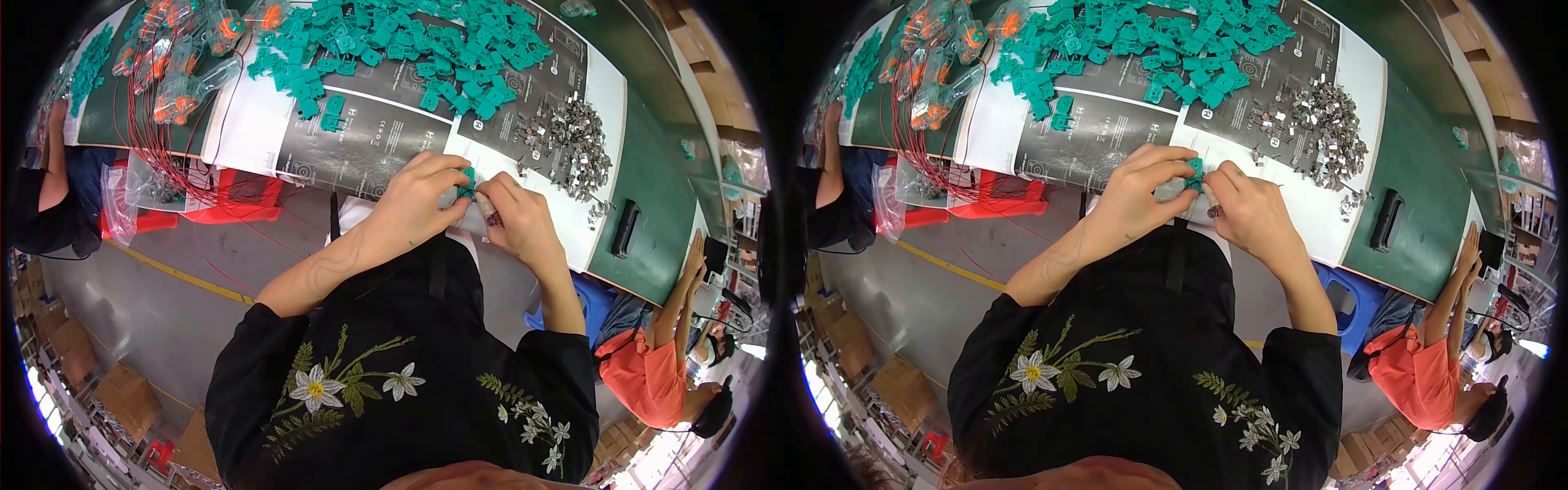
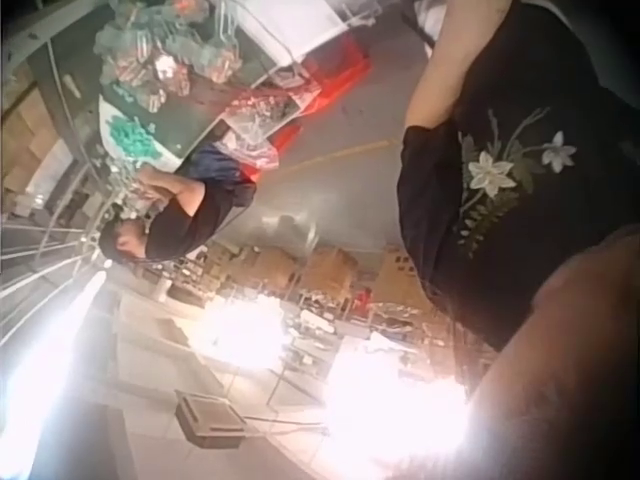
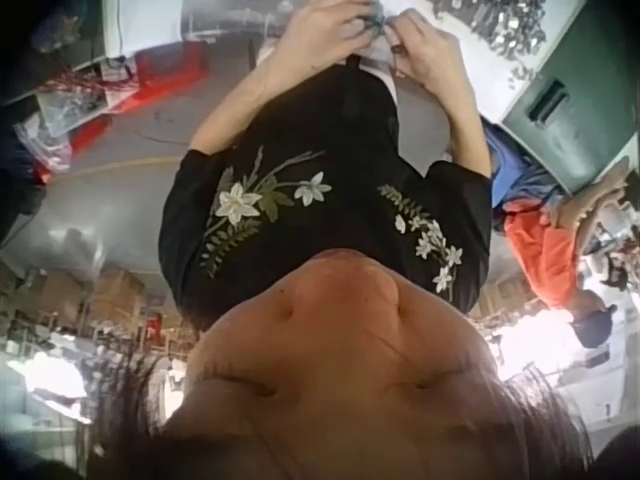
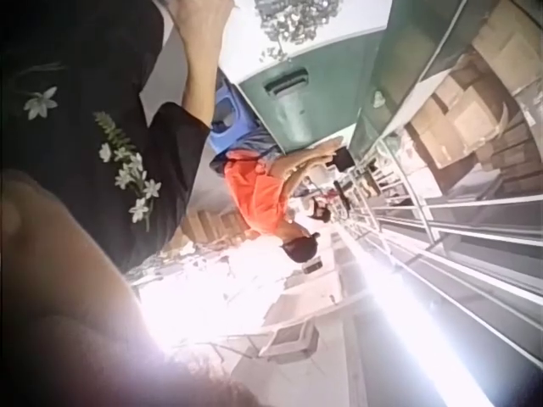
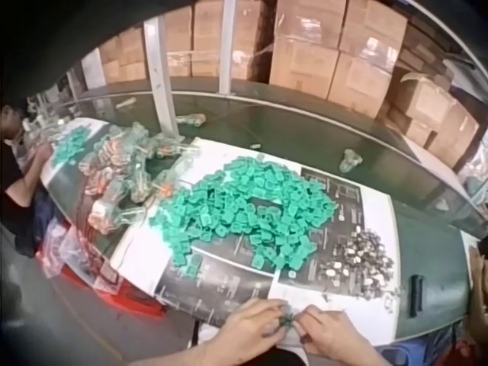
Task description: Assembling small green plastic components and applying a substance from a small tube on a factory assembly line.
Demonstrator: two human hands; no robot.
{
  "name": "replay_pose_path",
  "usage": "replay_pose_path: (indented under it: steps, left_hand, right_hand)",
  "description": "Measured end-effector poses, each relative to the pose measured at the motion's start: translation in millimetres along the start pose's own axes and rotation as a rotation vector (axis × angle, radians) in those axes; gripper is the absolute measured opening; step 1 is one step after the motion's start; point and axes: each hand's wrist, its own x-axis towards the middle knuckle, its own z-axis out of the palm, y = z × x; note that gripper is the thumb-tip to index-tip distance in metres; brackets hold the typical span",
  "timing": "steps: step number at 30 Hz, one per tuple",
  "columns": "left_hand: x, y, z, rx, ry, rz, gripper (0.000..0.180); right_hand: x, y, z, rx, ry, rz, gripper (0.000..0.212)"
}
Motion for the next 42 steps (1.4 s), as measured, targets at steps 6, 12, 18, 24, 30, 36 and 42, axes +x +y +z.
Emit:
replay_pose_path:
  steps: [6, 12, 18, 24, 30, 36, 42]
  left_hand:
    - [-1, 0, 1, -0.058, -0.003, -0.037, 0.021]
    - [1, 1, -1, -0.088, -0.028, -0.039, 0.02]
    - [7, 8, -3, -0.187, -0.121, -0.245, 0.019]
    - [5, 3, 1, -0.268, -0.081, -0.288, 0.017]
    - [-8, 6, -6, -0.003, -0.126, 0.079, 0.017]
    - [-20, 8, -3, 0.141, -0.168, 0.232, 0.025]
    - [-23, 8, -3, 0.207, -0.217, 0.243, 0.032]
  right_hand:
    - [11, 11, -7, -0.013, -0.151, -0.096, 0.036]
    - [11, 14, -10, 0.035, -0.203, -0.079, 0.038]
    - [3, 9, -8, -0.001, -0.179, -0.087, 0.038]
    - [-1, 8, -2, -0.024, -0.115, -0.093, 0.039]
    - [-9, 7, 2, 0.024, 0.038, -0.046, 0.024]
    - [-29, -13, 10, 0.146, 0.241, -0.021, 0.019]
    - [-39, -27, 51, 0.346, 0.468, -0.468, 0.031]
